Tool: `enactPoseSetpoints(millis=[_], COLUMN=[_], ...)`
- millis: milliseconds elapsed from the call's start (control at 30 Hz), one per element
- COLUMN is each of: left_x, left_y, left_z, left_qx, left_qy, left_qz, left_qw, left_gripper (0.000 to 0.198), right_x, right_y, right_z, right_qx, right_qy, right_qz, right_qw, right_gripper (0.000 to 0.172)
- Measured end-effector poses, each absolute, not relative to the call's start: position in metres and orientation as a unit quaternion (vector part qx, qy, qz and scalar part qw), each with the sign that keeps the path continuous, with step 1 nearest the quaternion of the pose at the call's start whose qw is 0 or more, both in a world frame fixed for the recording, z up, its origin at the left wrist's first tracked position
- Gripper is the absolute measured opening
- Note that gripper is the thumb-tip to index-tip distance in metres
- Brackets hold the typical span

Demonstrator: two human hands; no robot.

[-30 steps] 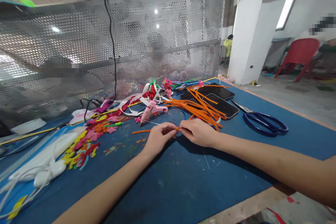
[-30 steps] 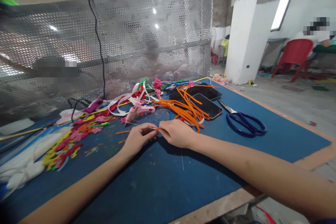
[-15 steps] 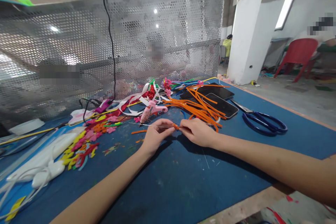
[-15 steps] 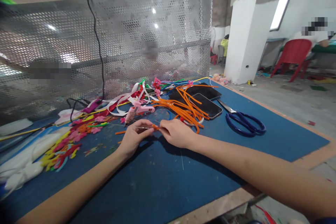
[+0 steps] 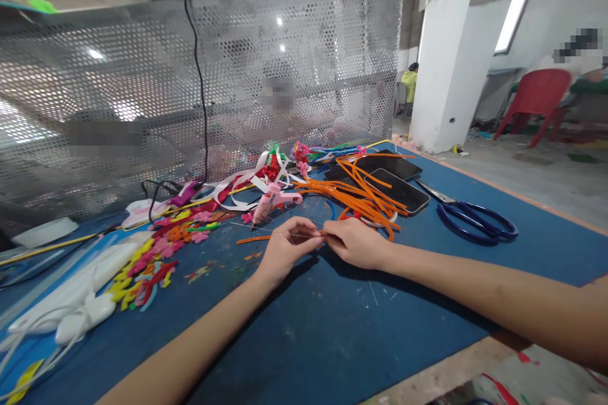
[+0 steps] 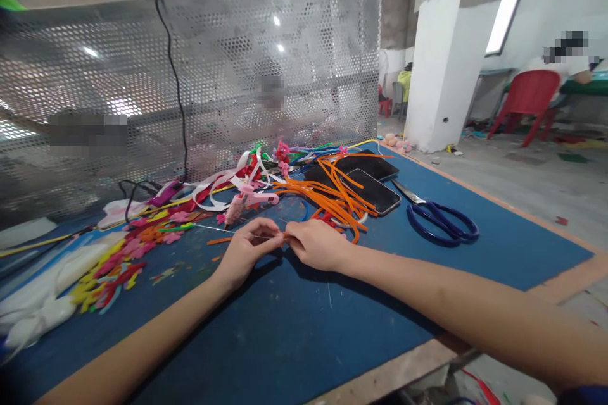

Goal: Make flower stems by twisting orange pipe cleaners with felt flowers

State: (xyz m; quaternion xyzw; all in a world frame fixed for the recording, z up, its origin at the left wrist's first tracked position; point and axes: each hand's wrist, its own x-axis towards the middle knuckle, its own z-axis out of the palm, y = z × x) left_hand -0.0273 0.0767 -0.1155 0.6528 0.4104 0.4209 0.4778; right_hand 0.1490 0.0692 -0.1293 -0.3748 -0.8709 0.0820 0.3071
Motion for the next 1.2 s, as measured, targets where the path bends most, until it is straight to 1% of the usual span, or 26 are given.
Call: enactPoseSetpoints(millis=[100, 233, 367, 467, 700, 967, 1067, 1200], left_x=[-0.0273, -0.0281, -0.0279, -0.0268, -0.0262, -0.0284, -0.0286, -0.028], left_y=[0.0765, 0.0779, 0.0783, 0.0771, 0.0757, 0.0762, 0.0759, 0.0755], left_z=[-0.1151, -0.1154, -0.1158, -0.1161, -0.1173, -0.1182, -0.1176, -0.1166], left_qx=[0.652, 0.663, 0.693, 0.708, 0.718, 0.726, 0.719, 0.684], left_qy=[0.412, 0.417, 0.449, 0.476, 0.491, 0.495, 0.494, 0.463], left_qz=[0.413, 0.408, 0.397, 0.373, 0.357, 0.357, 0.361, 0.377], left_qw=[0.484, 0.47, 0.401, 0.364, 0.341, 0.317, 0.33, 0.42], left_gripper=[0.031, 0.027, 0.019, 0.018, 0.019, 0.022, 0.026, 0.026], right_x=[0.1496, 0.1499, 0.1505, 0.151, 0.151, 0.1517, 0.1514, 0.1509], right_y=[0.07, 0.0705, 0.0715, 0.072, 0.0704, 0.0711, 0.0713, 0.0719], right_z=[-0.1305, -0.129, -0.1275, -0.1284, -0.1305, -0.1312, -0.1303, -0.1292], right_qx=[-0.372, -0.38, -0.381, -0.381, -0.388, -0.381, -0.376, -0.374], right_qy=[-0.868, -0.863, -0.862, -0.866, -0.877, -0.881, -0.883, -0.884], right_qz=[0.095, 0.095, 0.091, 0.075, 0.019, 0.001, 0.003, 0.011], right_qw=[0.316, 0.319, 0.322, 0.315, 0.283, 0.279, 0.28, 0.279], right_gripper=[0.014, 0.016, 0.016, 0.016, 0.017, 0.018, 0.018, 0.018])
